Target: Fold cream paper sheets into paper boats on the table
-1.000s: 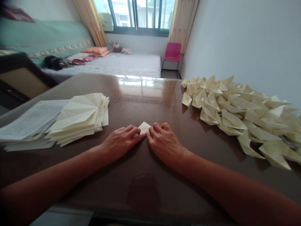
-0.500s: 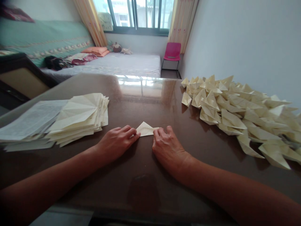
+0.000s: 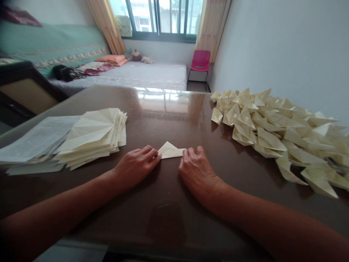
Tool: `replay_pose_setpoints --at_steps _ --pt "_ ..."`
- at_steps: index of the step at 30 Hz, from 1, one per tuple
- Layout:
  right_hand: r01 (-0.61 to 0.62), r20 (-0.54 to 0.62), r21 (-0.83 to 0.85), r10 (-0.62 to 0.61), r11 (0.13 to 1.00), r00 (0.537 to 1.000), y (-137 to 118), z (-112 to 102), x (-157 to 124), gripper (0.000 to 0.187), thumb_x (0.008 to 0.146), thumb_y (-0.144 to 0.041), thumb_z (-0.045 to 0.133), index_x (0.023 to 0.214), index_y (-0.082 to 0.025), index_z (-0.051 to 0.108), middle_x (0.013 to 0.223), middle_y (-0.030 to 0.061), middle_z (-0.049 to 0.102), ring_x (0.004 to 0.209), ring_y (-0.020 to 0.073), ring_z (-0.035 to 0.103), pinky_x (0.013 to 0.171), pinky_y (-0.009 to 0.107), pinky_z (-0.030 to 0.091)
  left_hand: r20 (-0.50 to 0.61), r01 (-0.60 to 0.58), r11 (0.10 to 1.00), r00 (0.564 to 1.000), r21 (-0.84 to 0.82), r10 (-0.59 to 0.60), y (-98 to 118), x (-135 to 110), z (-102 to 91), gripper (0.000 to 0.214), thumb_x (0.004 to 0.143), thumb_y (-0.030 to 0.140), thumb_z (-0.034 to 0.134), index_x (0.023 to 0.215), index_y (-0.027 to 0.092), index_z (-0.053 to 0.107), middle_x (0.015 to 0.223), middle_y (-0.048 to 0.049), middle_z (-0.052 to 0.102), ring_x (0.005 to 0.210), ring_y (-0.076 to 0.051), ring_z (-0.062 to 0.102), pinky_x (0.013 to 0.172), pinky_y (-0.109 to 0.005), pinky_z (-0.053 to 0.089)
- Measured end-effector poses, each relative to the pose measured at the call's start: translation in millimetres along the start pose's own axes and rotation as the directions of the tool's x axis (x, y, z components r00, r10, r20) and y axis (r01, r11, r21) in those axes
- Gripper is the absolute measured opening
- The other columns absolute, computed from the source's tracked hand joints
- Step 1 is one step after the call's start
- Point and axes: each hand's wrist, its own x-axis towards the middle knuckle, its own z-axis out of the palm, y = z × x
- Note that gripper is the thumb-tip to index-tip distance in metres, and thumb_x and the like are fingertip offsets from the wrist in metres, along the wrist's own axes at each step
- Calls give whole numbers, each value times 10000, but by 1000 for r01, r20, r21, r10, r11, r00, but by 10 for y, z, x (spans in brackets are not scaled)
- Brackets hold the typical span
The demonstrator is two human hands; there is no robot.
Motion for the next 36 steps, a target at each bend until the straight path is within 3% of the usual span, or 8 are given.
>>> replay_pose_setpoints --at_steps 7,12,18,23,26,30,34,36 --pt "56 -91 25 -54 998 994 -61 -4 -2 233 880 -97 460 1008 -105 655 961 131 624 900 270 522 749 416 348 -28 -56 996 998 -64 55 -2 7 35 266 961 208 420 1194 176 545 987 -59 606 891 -196 554 645 -305 442" --pt "166 -117 88 -155 982 981 -96 14 17 232 901 -145 474 1075 -118 625 1049 125 616 949 259 518 729 389 353 -27 -39 997 999 -72 37 13 -2 32 217 949 198 442 1114 181 582 955 -50 606 882 -200 556 655 -315 448" --pt "53 -24 70 -52 996 998 55 -40 46 182 880 -111 467 909 -129 645 882 117 631 841 254 555 661 366 323 -39 -43 991 999 -125 38 8 24 41 197 947 180 442 1055 129 599 994 -85 599 1000 -220 530 748 -315 481" --pt "-43 -13 201 47 979 999 405 88 196 156 904 -176 461 941 -191 612 938 69 638 846 215 585 617 305 312 -33 -38 976 999 -212 32 -14 50 77 198 947 173 425 1011 137 610 1030 -73 599 930 -190 536 796 -311 495" --pt "-61 -1 380 66 923 998 590 246 297 216 948 -296 410 985 -223 610 978 49 625 804 173 592 611 271 334 -43 -39 975 999 -217 31 -30 56 95 198 941 176 431 1028 146 606 1051 -68 605 926 -191 539 796 -317 499" --pt "-33 22 626 25 779 999 678 376 364 219 891 -394 519 949 -208 618 926 31 614 724 134 579 635 241 383 -68 -26 976 998 -216 12 -37 66 100 205 944 187 423 1020 159 612 1050 -59 619 922 -190 553 770 -308 503" --pt "-2 22 719 -21 696 1000 654 365 368 202 820 -367 615 902 -183 620 849 22 606 686 125 560 633 234 397 -81 -10 977 997 -212 -7 -31 75 112 222 952 201 407 1002 174 622 1040 -50 633 906 -184 568 756 -299 505" --pt "0 20 744 -23 668 1000 637 331 358 160 807 -324 625 864 -174 620 809 16 601 675 123 553 621 228 396 -95 7 977 995 -212 -28 -24 78 128 253 961 205 385 1085 183 605 1086 -53 629 925 -179 572 772 -293 506"
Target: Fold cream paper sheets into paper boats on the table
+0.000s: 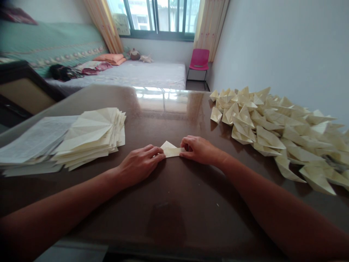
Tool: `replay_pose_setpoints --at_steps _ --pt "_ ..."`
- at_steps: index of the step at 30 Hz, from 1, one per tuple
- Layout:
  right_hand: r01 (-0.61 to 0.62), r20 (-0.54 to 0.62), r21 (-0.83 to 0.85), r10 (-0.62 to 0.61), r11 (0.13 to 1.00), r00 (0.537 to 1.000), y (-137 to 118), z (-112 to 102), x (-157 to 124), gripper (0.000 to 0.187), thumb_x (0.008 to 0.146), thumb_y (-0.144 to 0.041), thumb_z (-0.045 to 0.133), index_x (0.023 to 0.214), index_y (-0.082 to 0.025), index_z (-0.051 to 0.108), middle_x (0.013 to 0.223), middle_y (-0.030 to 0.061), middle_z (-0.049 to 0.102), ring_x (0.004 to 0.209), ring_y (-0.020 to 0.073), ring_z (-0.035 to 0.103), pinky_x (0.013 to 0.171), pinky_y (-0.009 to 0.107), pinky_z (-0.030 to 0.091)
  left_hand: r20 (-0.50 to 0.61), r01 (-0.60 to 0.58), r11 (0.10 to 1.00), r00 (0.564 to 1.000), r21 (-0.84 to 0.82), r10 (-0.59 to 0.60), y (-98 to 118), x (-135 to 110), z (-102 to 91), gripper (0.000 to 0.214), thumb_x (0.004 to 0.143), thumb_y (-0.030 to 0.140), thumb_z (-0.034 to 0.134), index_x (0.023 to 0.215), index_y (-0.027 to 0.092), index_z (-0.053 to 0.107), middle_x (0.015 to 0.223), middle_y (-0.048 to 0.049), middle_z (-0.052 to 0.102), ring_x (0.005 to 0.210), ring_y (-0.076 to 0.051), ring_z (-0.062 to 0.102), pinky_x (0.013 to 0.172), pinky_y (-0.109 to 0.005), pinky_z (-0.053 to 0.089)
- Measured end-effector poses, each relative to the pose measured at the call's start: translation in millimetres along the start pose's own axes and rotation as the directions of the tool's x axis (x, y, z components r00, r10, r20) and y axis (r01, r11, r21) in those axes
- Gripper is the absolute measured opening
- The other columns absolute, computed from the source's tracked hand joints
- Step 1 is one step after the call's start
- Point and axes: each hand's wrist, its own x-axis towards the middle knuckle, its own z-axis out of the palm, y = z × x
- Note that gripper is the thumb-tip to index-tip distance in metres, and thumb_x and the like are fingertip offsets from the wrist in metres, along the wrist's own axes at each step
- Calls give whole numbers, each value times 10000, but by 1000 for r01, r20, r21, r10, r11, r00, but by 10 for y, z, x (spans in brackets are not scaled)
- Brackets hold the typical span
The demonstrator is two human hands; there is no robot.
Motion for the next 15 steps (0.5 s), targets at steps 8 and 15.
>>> replay_pose_setpoints --at_steps 8,15 --pt "206 168 102 -221 973 961 -83 -66 -63 115 796 -285 638 797 -170 630 711 -22 583 613 93 503 567 200 356 28 -4 1000 1000 26 3 24 35 5 449 965 251 402 1410 289 362 1404 -17 477 1013 -183 529 845 -312 490" --pt "264 52 16 -264 965 963 -197 -101 -100 100 833 -185 555 790 -173 645 826 8 615 642 85 512 619 202 350 -22 85 992 996 -91 -88 7 41 -10 328 986 286 347 1253 271 536 1096 -30 627 953 -158 542 722 -248 475"
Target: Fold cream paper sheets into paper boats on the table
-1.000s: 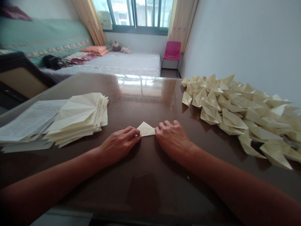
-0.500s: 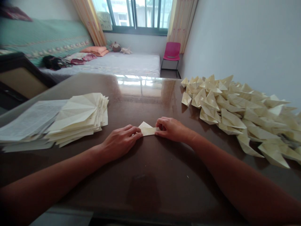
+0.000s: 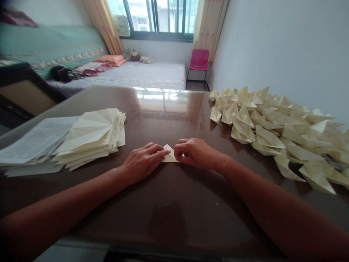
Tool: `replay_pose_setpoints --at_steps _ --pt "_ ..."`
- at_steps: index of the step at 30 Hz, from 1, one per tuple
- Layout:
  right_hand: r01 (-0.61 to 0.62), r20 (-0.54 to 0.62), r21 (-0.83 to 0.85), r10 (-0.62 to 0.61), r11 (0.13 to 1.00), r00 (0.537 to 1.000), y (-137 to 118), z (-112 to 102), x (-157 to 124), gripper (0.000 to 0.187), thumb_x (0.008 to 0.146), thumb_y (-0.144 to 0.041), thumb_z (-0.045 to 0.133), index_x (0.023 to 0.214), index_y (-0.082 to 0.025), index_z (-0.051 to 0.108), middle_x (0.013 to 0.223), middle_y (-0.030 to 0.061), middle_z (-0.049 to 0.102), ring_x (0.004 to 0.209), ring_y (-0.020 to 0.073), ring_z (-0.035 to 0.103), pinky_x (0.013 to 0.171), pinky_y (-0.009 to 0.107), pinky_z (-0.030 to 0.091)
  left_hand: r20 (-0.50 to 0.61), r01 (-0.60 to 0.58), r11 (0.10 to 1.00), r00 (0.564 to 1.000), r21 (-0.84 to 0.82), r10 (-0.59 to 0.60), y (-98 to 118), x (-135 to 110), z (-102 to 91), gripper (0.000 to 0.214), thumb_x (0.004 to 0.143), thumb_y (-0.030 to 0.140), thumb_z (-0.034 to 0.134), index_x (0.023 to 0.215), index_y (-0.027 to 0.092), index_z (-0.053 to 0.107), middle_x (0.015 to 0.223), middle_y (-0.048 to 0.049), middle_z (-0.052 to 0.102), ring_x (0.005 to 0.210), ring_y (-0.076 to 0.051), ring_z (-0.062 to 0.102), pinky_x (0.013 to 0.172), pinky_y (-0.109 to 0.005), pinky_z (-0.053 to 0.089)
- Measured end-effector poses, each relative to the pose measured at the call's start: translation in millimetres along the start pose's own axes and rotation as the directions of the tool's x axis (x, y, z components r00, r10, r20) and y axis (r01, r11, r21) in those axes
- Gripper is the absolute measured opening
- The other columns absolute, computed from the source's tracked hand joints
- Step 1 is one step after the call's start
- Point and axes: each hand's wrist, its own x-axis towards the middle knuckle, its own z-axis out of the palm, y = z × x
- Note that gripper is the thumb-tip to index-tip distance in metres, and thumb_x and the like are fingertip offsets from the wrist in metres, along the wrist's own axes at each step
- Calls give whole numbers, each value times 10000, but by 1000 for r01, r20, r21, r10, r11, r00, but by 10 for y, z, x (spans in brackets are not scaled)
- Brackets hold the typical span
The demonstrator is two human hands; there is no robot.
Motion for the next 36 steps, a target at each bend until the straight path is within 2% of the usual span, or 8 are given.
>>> replay_pose_setpoints --at_steps 3,6,8,10,14,18,24,36 --pt "-38 -41 25 39 999 998 7 5 16 118 835 -264 582 835 -178 663 818 10 624 635 92 514 604 204 351 -10 19 1000 1000 -25 -19 -5 -9 12 275 981 306 368 1132 266 595 999 -21 623 919 -142 551 656 -216 444" --pt "-168 -129 118 183 979 975 104 9 39 267 876 -381 530 853 -155 669 721 14 625 625 111 524 579 211 357 -10 11 1000 1000 18 -10 4 -17 31 225 972 288 397 1037 245 608 941 -16 609 877 -136 549 625 -209 419" --pt "-261 -187 107 277 959 942 177 10 47 315 900 -386 476 848 -145 672 688 22 633 613 119 527 575 220 355 -28 0 998 1000 63 2 12 -23 48 194 966 270 412 988 233 601 927 -15 601 857 -138 542 598 -207 399" --pt "-304 -158 66 311 950 937 220 15 45 301 891 -376 484 851 -152 682 687 26 649 600 120 533 567 224 350 -50 -25 994 998 103 30 18 -30 65 165 959 253 427 946 224 589 915 -12 596 828 -137 537 574 -209 379" --pt "-316 -22 83 319 945 948 211 23 29 243 841 -382 556 849 -176 684 709 19 662 606 117 547 556 215 365 -71 -85 982 993 170 98 22 -45 75 131 955 231 440 966 213 570 909 -15 595 801 -145 539 566 -232 375" --pt "-345 67 215 339 914 938 183 30 35 231 748 -369 651 851 -162 652 714 6 637 624 117 547 548 206 402 -55 -134 967 987 217 149 27 -48 53 139 958 224 433 1006 210 562 917 -19 596 784 -153 539 565 -257 386" --pt "-275 4 310 288 910 958 166 62 54 198 719 -210 627 907 -153 611 759 9 662 670 121 589 627 224 465 -59 -92 976 993 197 105 30 -47 65 120 953 235 445 962 219 563 895 -9 582 765 -148 539 537 -258 377" --pt "-161 34 255 157 954 987 83 13 19 145 761 -202 606 888 -166 664 773 0 691 662 114 603 608 197 440 -20 -71 983 997 172 75 45 -47 51 122 953 231 436 935 217 556 900 -10 570 776 -142 549 540 -233 387"
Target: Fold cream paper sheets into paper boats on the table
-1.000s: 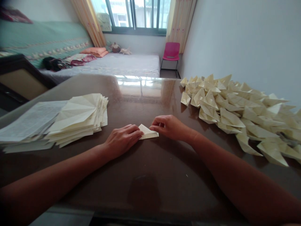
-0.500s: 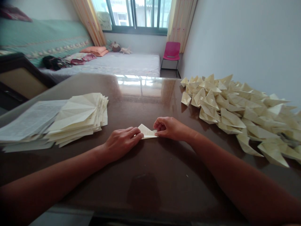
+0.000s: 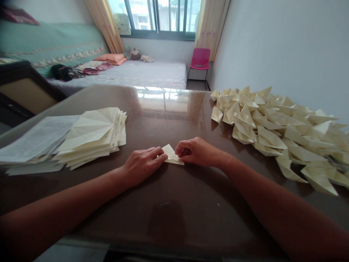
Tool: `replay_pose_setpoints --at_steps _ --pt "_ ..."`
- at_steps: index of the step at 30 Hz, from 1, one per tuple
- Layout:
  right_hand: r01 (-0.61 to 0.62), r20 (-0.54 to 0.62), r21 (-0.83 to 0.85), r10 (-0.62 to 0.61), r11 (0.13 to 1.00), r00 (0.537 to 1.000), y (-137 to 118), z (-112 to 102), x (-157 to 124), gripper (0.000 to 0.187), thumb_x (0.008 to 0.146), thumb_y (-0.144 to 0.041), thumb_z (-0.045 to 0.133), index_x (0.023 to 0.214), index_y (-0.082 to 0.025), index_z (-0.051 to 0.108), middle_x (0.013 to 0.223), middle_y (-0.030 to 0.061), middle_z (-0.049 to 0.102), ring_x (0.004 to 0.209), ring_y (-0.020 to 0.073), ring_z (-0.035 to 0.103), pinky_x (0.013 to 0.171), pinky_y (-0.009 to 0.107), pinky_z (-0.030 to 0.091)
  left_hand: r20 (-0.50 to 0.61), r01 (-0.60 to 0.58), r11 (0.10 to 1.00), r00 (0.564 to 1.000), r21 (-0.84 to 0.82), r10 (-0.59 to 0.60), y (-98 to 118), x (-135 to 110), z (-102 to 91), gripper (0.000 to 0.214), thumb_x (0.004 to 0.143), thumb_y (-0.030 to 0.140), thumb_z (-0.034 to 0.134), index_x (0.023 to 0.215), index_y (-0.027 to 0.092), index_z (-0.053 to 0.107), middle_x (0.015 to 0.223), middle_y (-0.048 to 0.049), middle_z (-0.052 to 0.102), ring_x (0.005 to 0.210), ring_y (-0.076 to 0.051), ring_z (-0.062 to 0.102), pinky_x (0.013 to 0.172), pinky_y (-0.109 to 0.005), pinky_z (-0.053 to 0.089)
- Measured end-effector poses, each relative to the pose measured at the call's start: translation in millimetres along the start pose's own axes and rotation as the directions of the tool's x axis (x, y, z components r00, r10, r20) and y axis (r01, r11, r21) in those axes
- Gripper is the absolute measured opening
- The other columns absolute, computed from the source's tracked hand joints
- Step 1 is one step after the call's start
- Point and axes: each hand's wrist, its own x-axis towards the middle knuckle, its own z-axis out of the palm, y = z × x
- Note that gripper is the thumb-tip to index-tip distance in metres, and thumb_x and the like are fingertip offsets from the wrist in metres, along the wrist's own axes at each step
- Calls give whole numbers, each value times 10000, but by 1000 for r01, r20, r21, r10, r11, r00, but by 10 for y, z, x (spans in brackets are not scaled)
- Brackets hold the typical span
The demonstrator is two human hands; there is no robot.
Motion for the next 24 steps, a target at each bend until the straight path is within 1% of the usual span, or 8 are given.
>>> replay_pose_setpoints --at_steps 3,5,8,10,14,17,20,24 --pt "51 77 -2 -51 999 996 -11 -33 -4 179 823 -249 563 932 -178 685 821 7 710 715 126 621 663 215 449 7 13 1000 1000 -15 -13 0 5 -9 128 954 229 431 929 211 555 907 -15 568 787 -134 551 547 -218 390" --pt "64 85 24 -66 998 994 -10 -19 4 172 823 -239 560 923 -182 688 848 9 717 755 135 632 706 225 458 8 18 1000 1000 -20 -18 -1 6 -9 130 954 225 429 931 212 557 905 -15 568 786 -131 552 549 -213 391" --pt "41 16 51 -41 998 999 3 68 29 116 790 -203 574 854 -173 667 804 9 702 717 130 620 682 225 463 20 23 1000 1000 -19 -22 -2 5 -2 132 955 233 430 937 217 559 904 -11 574 789 -134 558 545 -216 390" --pt "37 -32 39 -36 999 999 18 134 44 101 777 -178 569 840 -169 646 762 1 675 666 116 590 641 214 452 21 21 1000 1000 -18 -21 4 4 3 138 959 239 424 999 225 555 926 -7 583 804 -138 564 550 -218 393" --pt "37 -86 -15 -38 999 996 54 194 57 102 751 -121 545 803 -157 624 721 -11 629 620 97 539 586 195 409 -48 39 999 998 -5 -39 17 6 -2 208 972 230 392 1139 223 516 1070 -14 577 835 -127 560 581 -218 411" --pt "30 -86 -41 -33 999 996 68 191 55 97 742 -118 552 775 -152 637 696 -15 625 611 98 533 575 195 393 -77 -101 995 992 17 102 5 17 -20 218 981 216 366 1088 219 555 1070 -24 578 869 -134 545 638 -227 433" --pt "30 -77 -64 -35 997 996 67 185 53 120 739 -113 544 775 -152 652 704 -13 634 618 101 536 578 199 389 -23 -251 968 968 -11 251 -26 36 -33 262 991 236 348 1149 211 556 1083 -50 591 969 -160 530 729 -257 457" --pt "49 -52 -70 -53 996 997 79 148 53 172 765 -113 524 827 -154 680 771 5 680 663 111 571 628 209 413 40 -241 969 969 -56 243 -45 54 -24 314 999 271 329 1249 220 512 1144 -52 594 1025 -173 519 777 -284 457"
